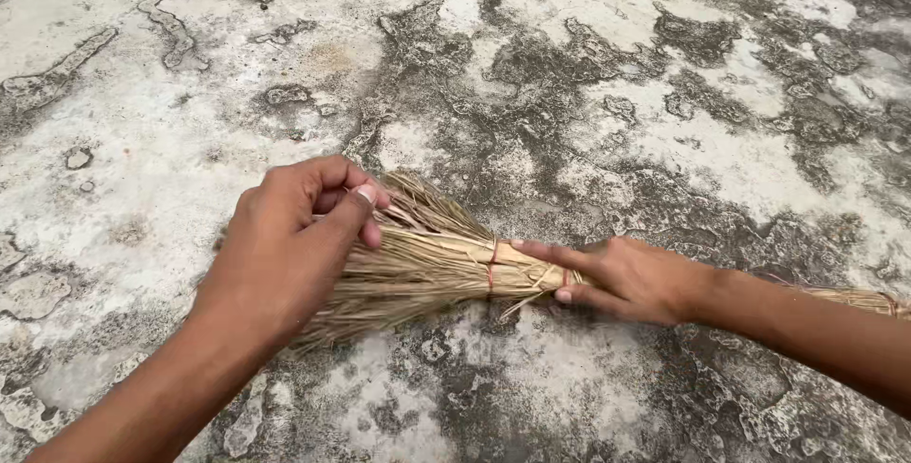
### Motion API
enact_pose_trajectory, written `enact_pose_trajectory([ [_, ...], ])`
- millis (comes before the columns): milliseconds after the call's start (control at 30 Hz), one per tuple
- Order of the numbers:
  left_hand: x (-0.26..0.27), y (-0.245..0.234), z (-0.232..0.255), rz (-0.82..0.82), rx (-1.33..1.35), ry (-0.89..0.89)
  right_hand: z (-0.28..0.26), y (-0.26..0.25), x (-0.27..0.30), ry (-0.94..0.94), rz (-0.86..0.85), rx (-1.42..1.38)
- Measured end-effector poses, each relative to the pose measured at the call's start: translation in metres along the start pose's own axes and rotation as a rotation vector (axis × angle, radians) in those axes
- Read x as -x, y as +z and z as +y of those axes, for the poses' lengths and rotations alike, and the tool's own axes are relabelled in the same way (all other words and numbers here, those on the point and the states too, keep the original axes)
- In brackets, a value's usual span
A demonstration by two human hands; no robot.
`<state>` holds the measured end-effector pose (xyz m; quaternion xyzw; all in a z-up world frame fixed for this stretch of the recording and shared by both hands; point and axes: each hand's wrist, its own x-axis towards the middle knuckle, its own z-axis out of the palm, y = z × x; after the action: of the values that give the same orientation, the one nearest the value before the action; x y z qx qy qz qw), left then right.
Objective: The person adjusts and tightens several rubber bands on a grass broom handle by hand to secure the fibers.
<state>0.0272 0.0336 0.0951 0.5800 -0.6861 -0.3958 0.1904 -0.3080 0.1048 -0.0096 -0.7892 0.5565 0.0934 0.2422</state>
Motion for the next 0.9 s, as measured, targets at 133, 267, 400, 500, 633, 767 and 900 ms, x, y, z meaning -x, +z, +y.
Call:
enact_pose_trajectory([
  [133, 0.026, 0.012, 0.038, -0.2, -0.24, 0.111, 0.017, -0.038, -0.007, 0.286, 0.172, -0.11],
  [267, 0.057, 0.012, 0.085, -0.266, -0.38, 0.097, -0.006, -0.052, 0.039, 0.26, 0.147, -0.169],
  [400, 0.081, 0.004, 0.113, -0.234, -0.557, 0.188, -0.018, -0.022, 0.111, -0.051, -0.049, 0.035],
  [500, 0.079, -0.002, 0.117, -0.207, -0.523, 0.172, 0.004, -0.002, 0.138, -0.103, -0.025, 0.168],
  [633, 0.038, 0.006, 0.104, -0.198, -0.21, 0.202, 0.061, 0.0, 0.125, 0.398, 0.134, -0.04],
  [767, -0.014, 0.016, 0.089, -0.167, 0.103, 0.262, 0.085, -0.034, 0.089, 0.76, 0.24, -0.275],
  [900, -0.043, 0.006, 0.084, -0.069, 0.194, 0.369, 0.031, -0.076, 0.043, 0.644, 0.233, -0.298],
])
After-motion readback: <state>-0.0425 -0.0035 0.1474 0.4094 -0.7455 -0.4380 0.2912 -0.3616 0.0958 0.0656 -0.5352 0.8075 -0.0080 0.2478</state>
